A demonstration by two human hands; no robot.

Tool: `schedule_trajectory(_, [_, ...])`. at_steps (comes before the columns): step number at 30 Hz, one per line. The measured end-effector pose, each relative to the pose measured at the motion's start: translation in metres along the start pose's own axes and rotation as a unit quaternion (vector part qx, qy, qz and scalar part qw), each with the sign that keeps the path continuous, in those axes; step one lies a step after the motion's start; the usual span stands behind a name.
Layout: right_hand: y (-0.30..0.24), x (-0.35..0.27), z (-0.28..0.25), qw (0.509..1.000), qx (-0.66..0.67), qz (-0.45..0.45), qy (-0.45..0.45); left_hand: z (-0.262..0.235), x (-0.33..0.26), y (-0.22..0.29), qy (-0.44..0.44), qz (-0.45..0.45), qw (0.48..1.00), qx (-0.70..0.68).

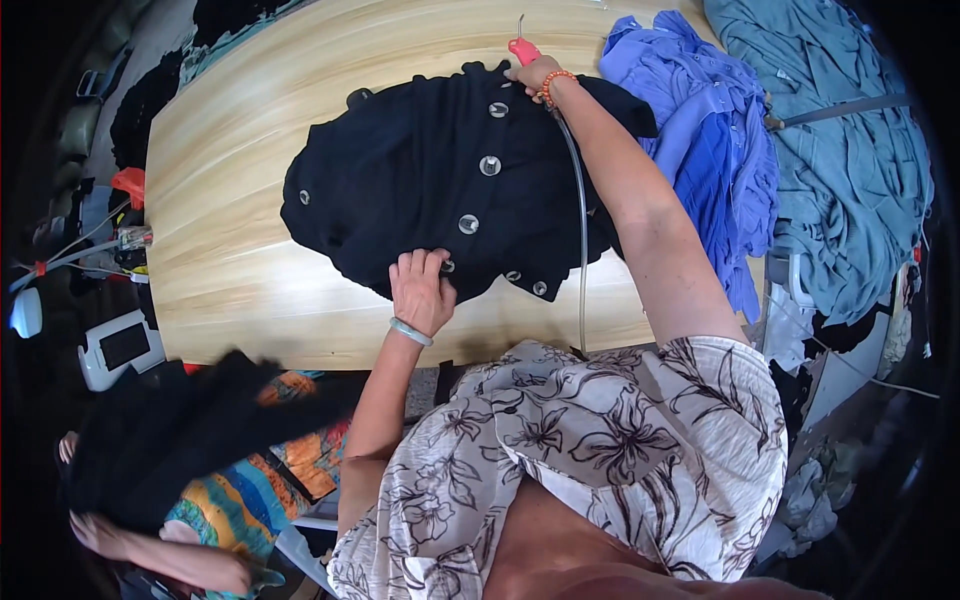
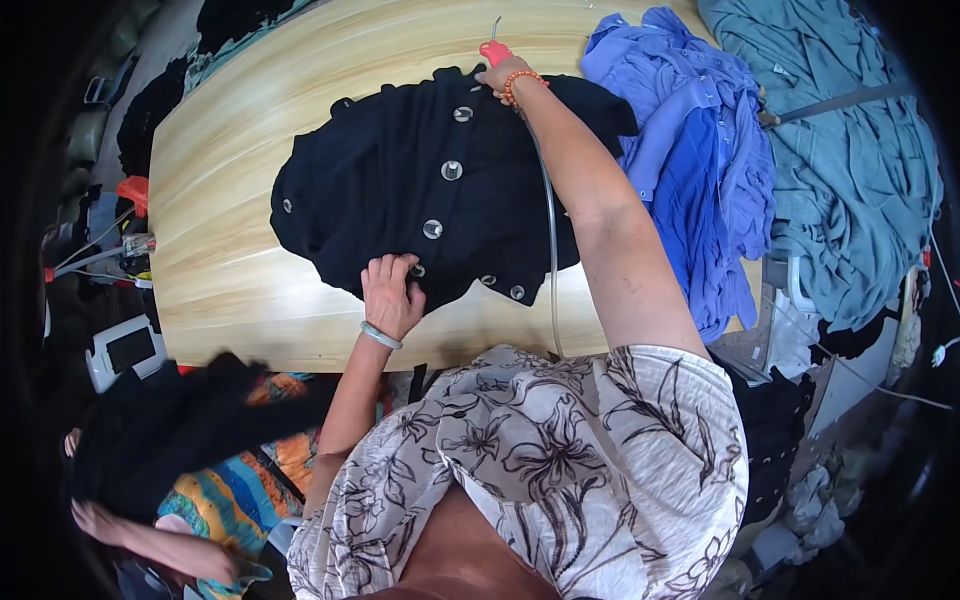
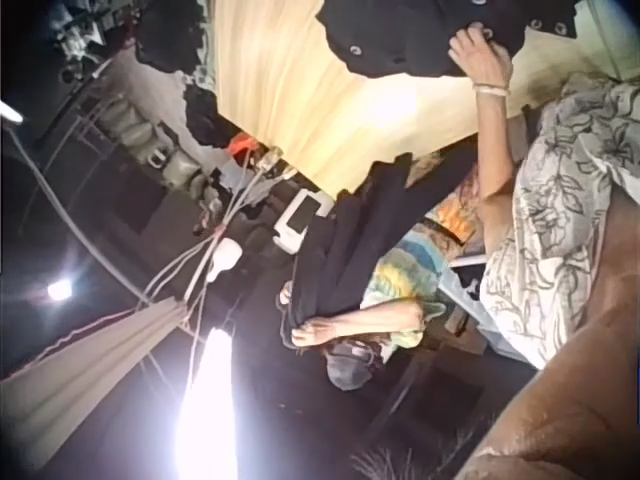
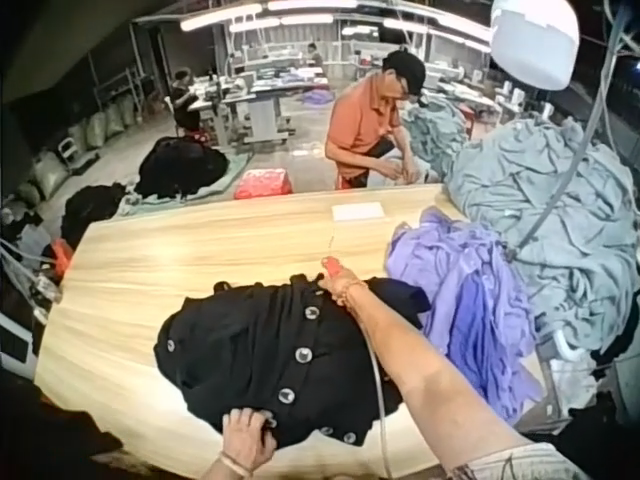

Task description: Inspecting black garments for quality control, checking eyelets, and trimming loose threads with scissors.

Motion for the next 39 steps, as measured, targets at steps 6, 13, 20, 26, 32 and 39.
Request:
schedule_trajectory(6, [-0.005,-0.006,0.003,0.999,0.02,0.039,0.01,0.02,0.005,0.006,0.044,-0.055,0.997,0.018])
schedule_trajectory(13, [-0.008,0.009,0.008,1.0,-0.016,0.005,-0.004,0.027,0.003,0.009,0.094,-0.053,0.994,0.014])
schedule_trajectory(20, [0.033,-0.031,-0.053,0.978,0.152,-0.086,0.111,0.011,-0.001,-0.006,0.099,-0.041,0.994,0.029])
schedule_trajectory(26, [0.093,-0.067,-0.065,0.989,0.087,-0.09,0.084,-0.003,0.004,-0.001,0.079,-0.049,0.995,0.045])
schedule_trajectory(32, [0.12,-0.105,-0.05,0.99,0.021,-0.077,0.114,-0.027,0.039,0.038,0.158,0.008,0.986,-0.05])
schedule_trajectory(39, [0.176,-0.114,-0.029,0.984,-0.061,-0.062,0.156,-0.019,0.131,0.073,0.127,0.103,0.982,0.095])
Point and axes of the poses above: each hand's wrist, its own x-axis towards the middle knuckle, its own z-axis out of the palm, y = z × x, the point moved 2 cm from there along x, towards the middle knuckle, and after that the axes turned 9 degrees about -y, right-handed, at the moved point
